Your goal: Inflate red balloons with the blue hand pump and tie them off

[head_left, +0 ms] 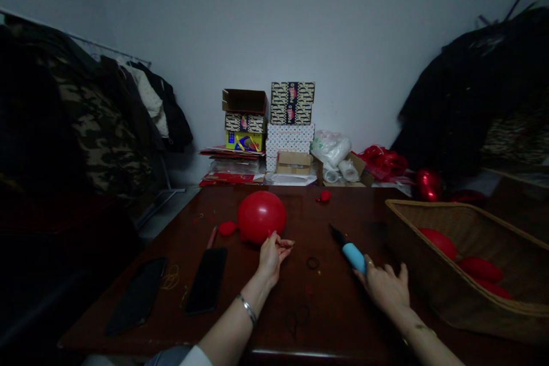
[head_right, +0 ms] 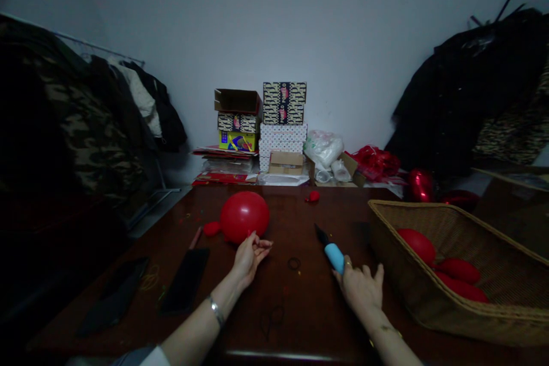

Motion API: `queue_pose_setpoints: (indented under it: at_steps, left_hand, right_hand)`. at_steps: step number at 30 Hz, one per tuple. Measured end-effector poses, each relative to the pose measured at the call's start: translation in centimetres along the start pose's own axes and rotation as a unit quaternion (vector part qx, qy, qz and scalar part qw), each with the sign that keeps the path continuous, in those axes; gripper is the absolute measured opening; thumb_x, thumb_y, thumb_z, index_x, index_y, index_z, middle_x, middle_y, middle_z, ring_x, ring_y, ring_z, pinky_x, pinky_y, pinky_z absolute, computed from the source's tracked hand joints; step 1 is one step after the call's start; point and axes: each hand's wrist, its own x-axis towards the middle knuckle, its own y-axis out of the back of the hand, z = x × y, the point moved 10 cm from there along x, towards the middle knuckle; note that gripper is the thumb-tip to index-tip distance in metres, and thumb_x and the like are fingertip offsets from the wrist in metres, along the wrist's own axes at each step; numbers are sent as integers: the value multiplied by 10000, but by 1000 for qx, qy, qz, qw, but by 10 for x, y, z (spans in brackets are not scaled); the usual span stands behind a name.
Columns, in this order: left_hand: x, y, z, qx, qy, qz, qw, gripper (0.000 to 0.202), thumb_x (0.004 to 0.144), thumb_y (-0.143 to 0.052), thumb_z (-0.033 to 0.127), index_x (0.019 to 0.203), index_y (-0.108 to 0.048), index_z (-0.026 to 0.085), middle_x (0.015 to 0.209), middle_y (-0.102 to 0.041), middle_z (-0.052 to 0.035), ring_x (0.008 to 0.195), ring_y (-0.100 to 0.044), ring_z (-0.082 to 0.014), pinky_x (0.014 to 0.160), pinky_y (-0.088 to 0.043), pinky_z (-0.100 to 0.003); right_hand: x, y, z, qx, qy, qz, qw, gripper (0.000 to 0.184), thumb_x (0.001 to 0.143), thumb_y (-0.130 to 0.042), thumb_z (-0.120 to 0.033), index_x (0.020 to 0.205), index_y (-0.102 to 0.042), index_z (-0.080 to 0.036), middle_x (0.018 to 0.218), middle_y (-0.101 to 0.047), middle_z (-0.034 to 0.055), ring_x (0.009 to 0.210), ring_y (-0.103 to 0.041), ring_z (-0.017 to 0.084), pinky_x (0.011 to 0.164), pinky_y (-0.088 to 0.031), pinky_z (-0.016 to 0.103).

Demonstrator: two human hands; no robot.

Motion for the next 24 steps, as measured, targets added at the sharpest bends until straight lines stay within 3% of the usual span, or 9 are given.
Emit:
queue_pose_setpoints:
  at_steps: [11, 16, 21, 24]
  left_hand:
    - [-4, -4, -7, 44, 30, -2, 999, 322, 736, -581, 453, 647, -426, 185, 617, -656, -56, 600, -624, -163, 610, -413, -256]
    - [-5, -4, -8, 47, 32, 0, 998, 331, 718, -598, 465, 654, -434, 185, 618, -655, -54, 600, -624, -161, 604, -408, -250]
    - [-5, -5, -10, 60, 37, -1, 998, 339, 705, -592, 479, 663, -421, 190, 610, -650, -38, 597, -621, -155, 604, -404, -246]
    - [-6, -6, -10, 64, 40, -6, 997, 345, 700, -586, 488, 665, -417, 189, 607, -646, -29, 603, -619, -149, 603, -400, -239]
  right_hand:
    - [-1, -1, 2, -18, -10, 10, 1000, 538, 872, -424, -432, 1265, -488, -71, 852, -673, 150, 931, -569, 323, 964, -113, 631]
    - [-2, 11, -9, -28, 16, 51, 998, 584, 866, -436, -444, 1391, -328, -210, 1193, -570, 159, 1032, -530, 313, 982, -85, 619]
    - [-7, 12, -19, -29, 55, 57, 996, 482, 898, -383, -368, 1367, -376, -258, 892, -664, 73, 859, -583, 247, 1008, -104, 571]
    - [-8, 11, -20, -29, 58, 61, 996, 498, 881, -425, -379, 1360, -391, -246, 842, -664, 72, 838, -586, 258, 1001, -126, 576]
